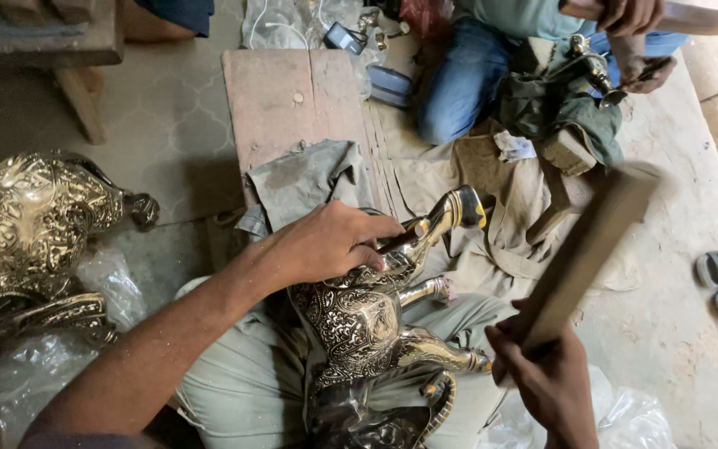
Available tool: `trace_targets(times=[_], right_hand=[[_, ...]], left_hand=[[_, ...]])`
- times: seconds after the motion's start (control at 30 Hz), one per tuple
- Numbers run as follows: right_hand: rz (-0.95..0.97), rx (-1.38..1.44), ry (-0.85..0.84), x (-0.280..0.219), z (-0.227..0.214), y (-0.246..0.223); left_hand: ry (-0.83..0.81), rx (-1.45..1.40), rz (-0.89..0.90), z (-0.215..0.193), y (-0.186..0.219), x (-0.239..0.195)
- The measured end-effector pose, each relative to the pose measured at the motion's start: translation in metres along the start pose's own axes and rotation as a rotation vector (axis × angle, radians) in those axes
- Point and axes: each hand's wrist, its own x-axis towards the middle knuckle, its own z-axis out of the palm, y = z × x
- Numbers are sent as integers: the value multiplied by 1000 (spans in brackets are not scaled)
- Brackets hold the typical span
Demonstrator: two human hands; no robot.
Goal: The person uses a chisel and wooden mallet to engrave intricate patterns on a silver-colored metal object shaped like an animal. They repeatedly strike the chisel to create detailed designs on the surface.
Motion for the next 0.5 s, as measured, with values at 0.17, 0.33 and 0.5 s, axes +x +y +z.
trace_targets(times=[0.17,0.33,0.5], right_hand=[[-208,-65,76,-1,14,-18],[-165,-591,36,-2,23,-46],[-100,-444,34,-3,26,-48]], left_hand=[[-122,76,-133,1,1,2],[-110,85,-111,-1,4,4],[-157,130,-135,1,3,4]])
